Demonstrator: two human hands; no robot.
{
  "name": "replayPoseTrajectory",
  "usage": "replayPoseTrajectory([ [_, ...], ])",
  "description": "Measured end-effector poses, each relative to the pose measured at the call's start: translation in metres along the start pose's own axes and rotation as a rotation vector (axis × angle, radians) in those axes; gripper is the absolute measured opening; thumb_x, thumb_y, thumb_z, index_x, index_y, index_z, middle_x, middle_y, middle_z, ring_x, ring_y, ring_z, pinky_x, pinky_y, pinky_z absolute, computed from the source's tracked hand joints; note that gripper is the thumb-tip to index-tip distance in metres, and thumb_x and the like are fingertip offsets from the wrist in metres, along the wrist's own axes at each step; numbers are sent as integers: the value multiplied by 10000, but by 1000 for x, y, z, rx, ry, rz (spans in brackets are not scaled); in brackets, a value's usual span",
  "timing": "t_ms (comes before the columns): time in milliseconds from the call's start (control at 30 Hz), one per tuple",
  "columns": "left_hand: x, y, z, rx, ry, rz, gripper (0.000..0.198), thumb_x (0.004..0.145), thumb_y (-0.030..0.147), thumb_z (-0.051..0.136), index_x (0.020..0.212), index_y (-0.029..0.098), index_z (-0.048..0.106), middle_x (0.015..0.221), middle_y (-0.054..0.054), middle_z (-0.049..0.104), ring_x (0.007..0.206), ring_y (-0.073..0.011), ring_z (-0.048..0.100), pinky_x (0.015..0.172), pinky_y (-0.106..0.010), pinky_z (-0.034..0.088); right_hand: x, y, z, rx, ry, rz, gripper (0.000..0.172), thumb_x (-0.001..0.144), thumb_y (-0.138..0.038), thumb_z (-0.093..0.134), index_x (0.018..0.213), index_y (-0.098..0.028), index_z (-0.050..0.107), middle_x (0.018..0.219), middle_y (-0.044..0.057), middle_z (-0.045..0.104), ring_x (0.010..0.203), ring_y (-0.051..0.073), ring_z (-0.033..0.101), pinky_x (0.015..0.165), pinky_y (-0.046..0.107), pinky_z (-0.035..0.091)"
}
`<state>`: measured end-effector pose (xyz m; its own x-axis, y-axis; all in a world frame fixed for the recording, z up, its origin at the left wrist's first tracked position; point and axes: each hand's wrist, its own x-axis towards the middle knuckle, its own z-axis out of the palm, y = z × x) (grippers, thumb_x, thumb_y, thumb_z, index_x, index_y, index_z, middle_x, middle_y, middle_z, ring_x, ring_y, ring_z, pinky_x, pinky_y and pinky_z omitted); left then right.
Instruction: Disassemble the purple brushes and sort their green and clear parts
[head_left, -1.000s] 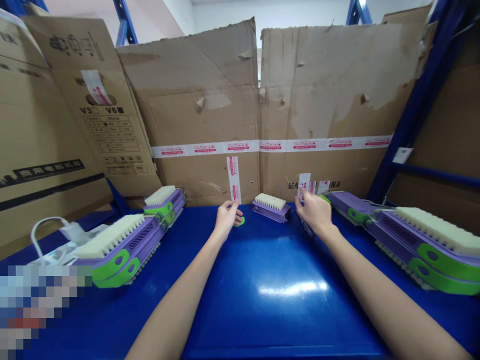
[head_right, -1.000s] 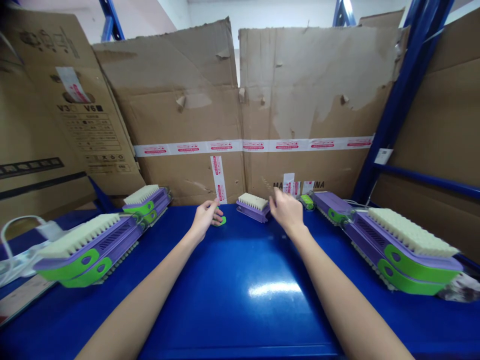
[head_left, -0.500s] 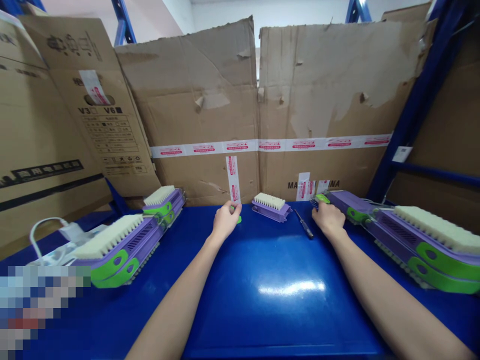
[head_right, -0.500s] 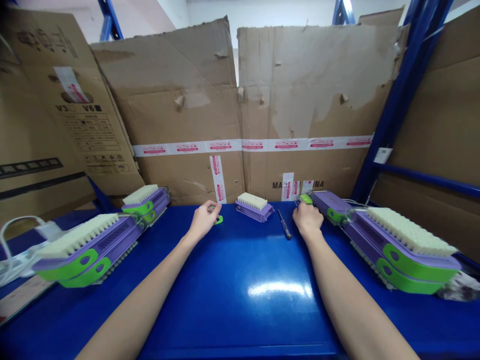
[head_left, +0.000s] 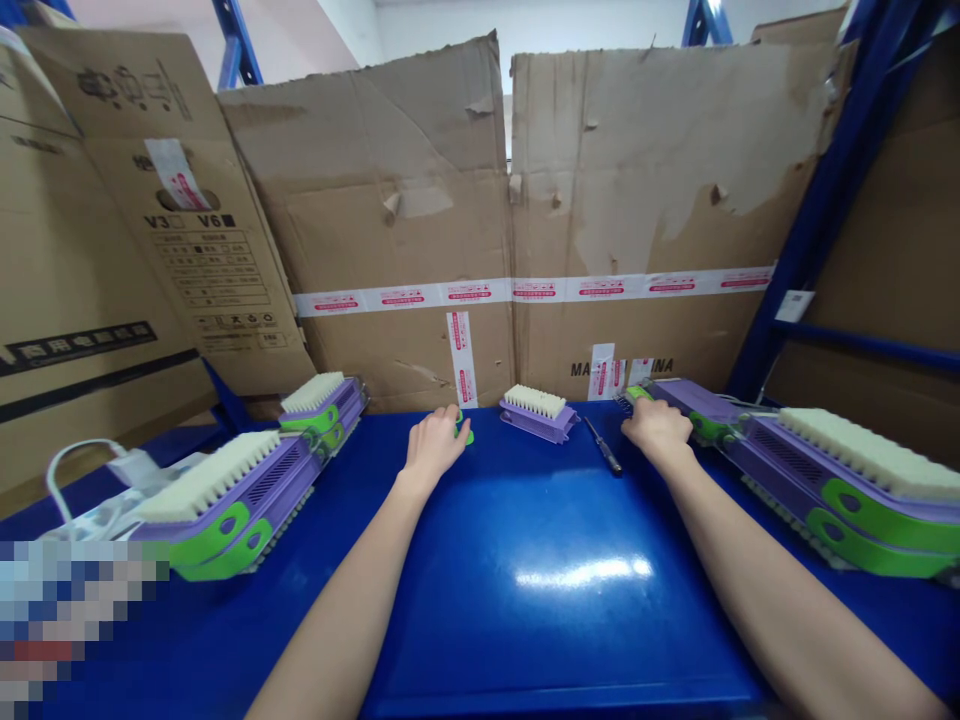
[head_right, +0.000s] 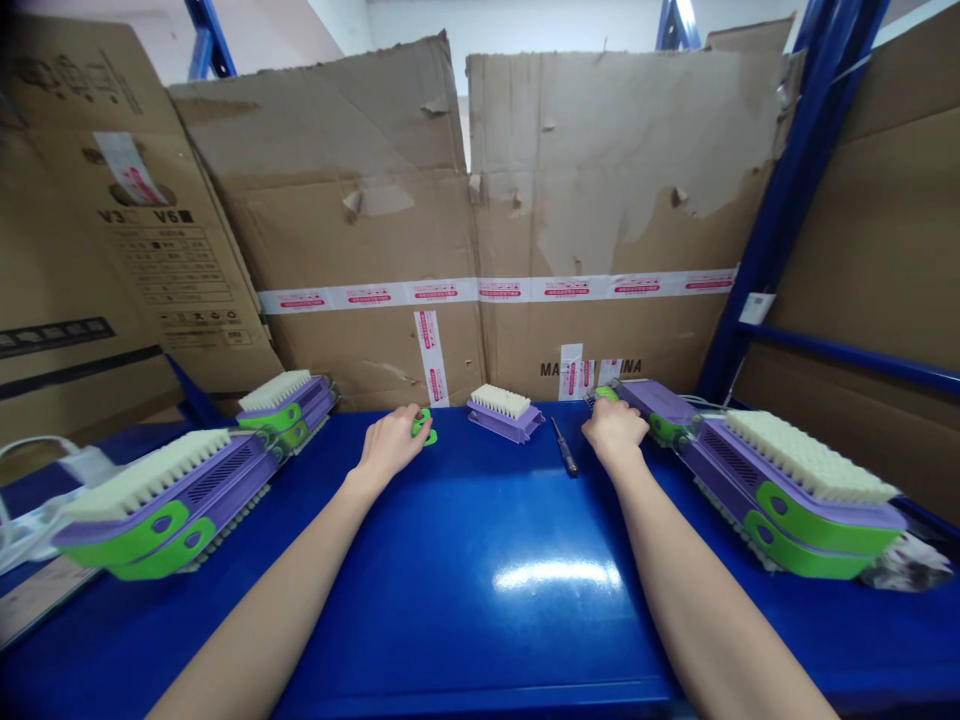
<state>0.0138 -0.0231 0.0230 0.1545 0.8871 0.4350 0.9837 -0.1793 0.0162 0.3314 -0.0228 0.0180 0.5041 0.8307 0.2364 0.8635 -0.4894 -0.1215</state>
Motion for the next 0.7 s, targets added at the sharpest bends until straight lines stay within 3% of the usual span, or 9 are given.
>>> replayPoseTrajectory([
  [133,0,-2,1,20,13,4,274,894,391,368,964,193,544,918,-71,638,824,-222,632,637,-288,439,1,3,1,10,-81,-1,335,744,-194,512,1057,-141,619,1063,184,617,978,307,613,729,382,494],
  [400,0,-6,10,35,18,34,394,842,511,444,1039,179,524,1030,-107,537,999,-260,530,691,-314,451,1,4,3,24,-108,10,314,798,-192,446,1064,-147,606,1094,178,605,998,291,606,752,374,488],
  [567,1,-10,18,33,-69,19,590,782,592,492,1189,165,465,1138,-138,496,1057,-298,494,815,-388,420,0,2,2,3,-64,-3,325,812,-258,451,1069,-130,605,1083,186,606,994,321,595,764,408,468],
  [700,1,-13,21,3,-142,5,605,798,573,480,1245,170,424,1196,-146,491,1105,-304,485,845,-389,400,-1,0,1,-5,19,-6,338,824,-278,445,1068,-114,612,1031,203,613,978,325,589,755,423,453],
])
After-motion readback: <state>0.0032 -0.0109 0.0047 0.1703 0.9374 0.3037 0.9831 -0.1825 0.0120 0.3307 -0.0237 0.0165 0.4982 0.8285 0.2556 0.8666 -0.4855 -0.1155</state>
